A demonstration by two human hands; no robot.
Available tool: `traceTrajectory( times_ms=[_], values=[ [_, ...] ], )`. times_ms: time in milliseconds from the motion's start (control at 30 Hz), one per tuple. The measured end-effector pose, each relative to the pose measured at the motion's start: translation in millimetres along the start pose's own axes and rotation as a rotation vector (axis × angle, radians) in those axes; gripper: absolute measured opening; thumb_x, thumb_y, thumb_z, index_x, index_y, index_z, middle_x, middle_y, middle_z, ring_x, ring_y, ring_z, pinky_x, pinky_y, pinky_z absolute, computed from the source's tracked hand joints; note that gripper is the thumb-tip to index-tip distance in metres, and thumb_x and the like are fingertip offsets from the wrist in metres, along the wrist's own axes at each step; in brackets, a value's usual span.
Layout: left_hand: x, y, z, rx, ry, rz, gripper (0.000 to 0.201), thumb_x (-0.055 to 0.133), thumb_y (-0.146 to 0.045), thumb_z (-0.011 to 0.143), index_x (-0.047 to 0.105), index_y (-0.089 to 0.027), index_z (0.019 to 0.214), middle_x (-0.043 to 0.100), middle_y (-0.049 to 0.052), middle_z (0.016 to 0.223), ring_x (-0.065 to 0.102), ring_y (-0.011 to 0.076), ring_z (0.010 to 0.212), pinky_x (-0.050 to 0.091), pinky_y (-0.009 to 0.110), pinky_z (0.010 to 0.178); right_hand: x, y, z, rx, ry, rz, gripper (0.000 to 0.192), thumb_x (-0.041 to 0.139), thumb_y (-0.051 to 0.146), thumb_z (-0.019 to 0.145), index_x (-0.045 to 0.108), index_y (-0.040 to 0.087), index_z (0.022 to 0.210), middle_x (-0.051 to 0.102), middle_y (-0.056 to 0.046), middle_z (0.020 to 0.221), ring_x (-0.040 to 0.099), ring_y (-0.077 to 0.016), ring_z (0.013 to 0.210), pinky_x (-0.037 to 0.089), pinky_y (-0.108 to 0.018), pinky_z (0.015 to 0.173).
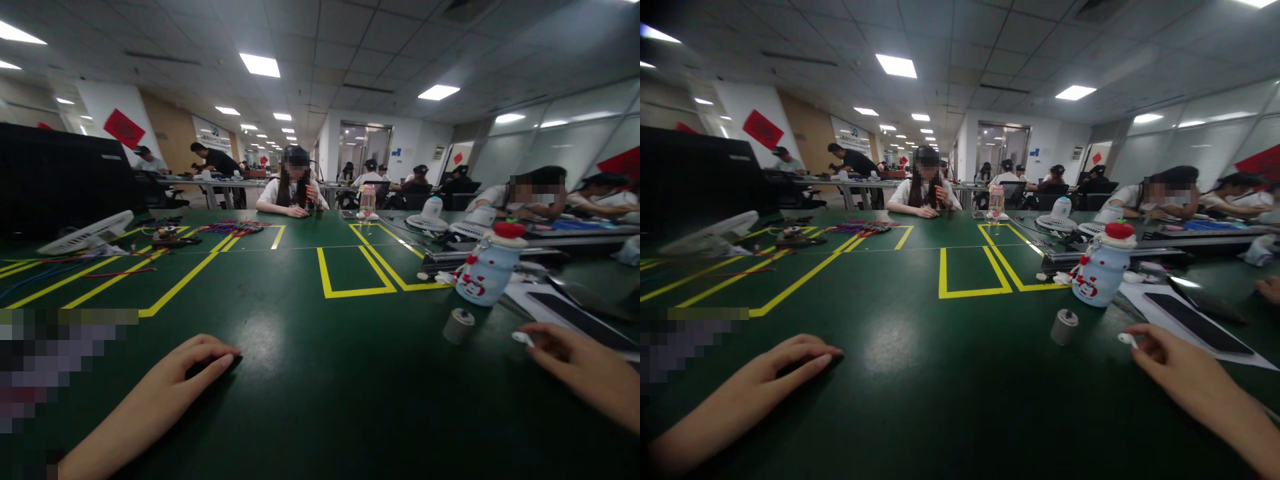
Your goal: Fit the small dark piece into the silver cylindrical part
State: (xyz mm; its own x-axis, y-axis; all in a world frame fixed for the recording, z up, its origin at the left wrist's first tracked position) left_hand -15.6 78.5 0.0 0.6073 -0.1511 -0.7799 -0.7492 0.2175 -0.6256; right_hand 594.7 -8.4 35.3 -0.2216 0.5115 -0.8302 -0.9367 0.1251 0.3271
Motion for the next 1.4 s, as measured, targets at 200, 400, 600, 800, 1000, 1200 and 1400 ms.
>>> traceTrajectory(
  times_ms=[200, 400, 600, 800, 1000, 1200, 1400],
  values=[
    [0.3, -2, 0, -0.01, 0.009, -0.006, 0.035, 0.049, -0.056, 0.087, 0.068, -0.031, 0.103, 0.064, 0.001, 0.113, 0.058, 0.0246, 0.108, 0.043, 0.037, 0.098, 31, -14, 22, 0.119, 0.391, -0.027, 0.049, 0.057, 0.05, 0.074, 0.063, 0.022, 0.114, 0.068, -0.011, 0.089, 0.065, -0.0253, 0.075, 0.049, -0.036, 0.066],
    [1.0, -2, 1, 0.005, -0.001, -0.006, 0.035, 0.05, -0.056, 0.087, 0.068, -0.03, 0.102, 0.064, 0.001, 0.112, 0.058, 0.0246, 0.108, 0.043, 0.038, 0.098, 20, 20, 25, -0.019, 0.233, -0.087, 0.055, 0.057, 0.049, 0.075, 0.058, 0.021, 0.123, 0.058, -0.017, 0.118, 0.061, -0.0266, 0.091, 0.048, -0.037, 0.076],
    [0.0, -1, 1, 0.008, -0.016, -0.008, 0.033, 0.051, -0.054, 0.087, 0.068, -0.031, 0.103, 0.064, 0.001, 0.113, 0.059, 0.0244, 0.108, 0.044, 0.037, 0.097, 28, 94, 30, -0.128, 0.38, 0.098, 0.053, 0.055, 0.051, 0.08, 0.056, 0.024, 0.126, 0.063, -0.012, 0.113, 0.063, -0.0217, 0.089, 0.051, -0.031, 0.073],
    [-0.8, -6, 0, 0.019, -0.03, 0.002, 0.033, 0.051, -0.053, 0.088, 0.069, -0.03, 0.102, 0.064, 0.001, 0.112, 0.06, 0.0236, 0.105, 0.045, 0.036, 0.095, 38, 130, 29, -0.14, 0.403, 0.092, 0.051, 0.057, 0.055, 0.079, 0.061, 0.024, 0.12, 0.066, -0.006, 0.11, 0.063, -0.0218, 0.09, 0.052, -0.036, 0.077],
    [-0.8, -4, -1, 0.015, -0.031, 0.005, 0.032, 0.051, -0.053, 0.088, 0.069, -0.031, 0.104, 0.064, 0.001, 0.113, 0.059, 0.0241, 0.107, 0.044, 0.038, 0.097, 52, 238, -2, -0.452, 0.501, 0.298, 0.045, 0.054, 0.043, 0.086, 0.053, 0.028, 0.127, 0.059, -0.004, 0.119, 0.058, -0.0165, 0.098, 0.049, -0.032, 0.087],
    [-0.1, -2, -1, 0.036, -0.019, 0.016, 0.031, 0.051, -0.051, 0.089, 0.068, -0.031, 0.105, 0.062, 0.002, 0.112, 0.059, 0.0239, 0.107, 0.044, 0.04, 0.097, 77, 318, -28, -0.633, 0.541, 0.464, 0.044, 0.054, 0.029, 0.085, 0.052, 0.021, 0.129, 0.059, -0.005, 0.113, 0.055, -0.0144, 0.099, 0.045, -0.031, 0.092],
    [0.5, -10, 2, 0.064, -0.067, 0.062, 0.031, 0.051, -0.049, 0.089, 0.068, -0.029, 0.105, 0.064, 0.004, 0.109, 0.061, 0.0251, 0.103, 0.047, 0.041, 0.092, 98, 319, -36, -0.545, 0.516, 0.606, 0.058, 0.062, 0.03, 0.08, 0.044, 0.021, 0.134, 0.058, -0.006, 0.116, 0.055, -0.0148, 0.098, 0.047, -0.03, 0.086]
  ],
)
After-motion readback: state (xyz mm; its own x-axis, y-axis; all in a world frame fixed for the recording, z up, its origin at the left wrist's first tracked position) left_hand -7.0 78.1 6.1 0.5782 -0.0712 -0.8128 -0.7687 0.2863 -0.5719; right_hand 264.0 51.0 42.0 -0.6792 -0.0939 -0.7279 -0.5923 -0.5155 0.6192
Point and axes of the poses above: each hand's wrist, its own z-axis towards the middle knuckle, its own x-axis out of the palm, y = z × x, the point moved 6 cm from there along z, towards the middle knuckle
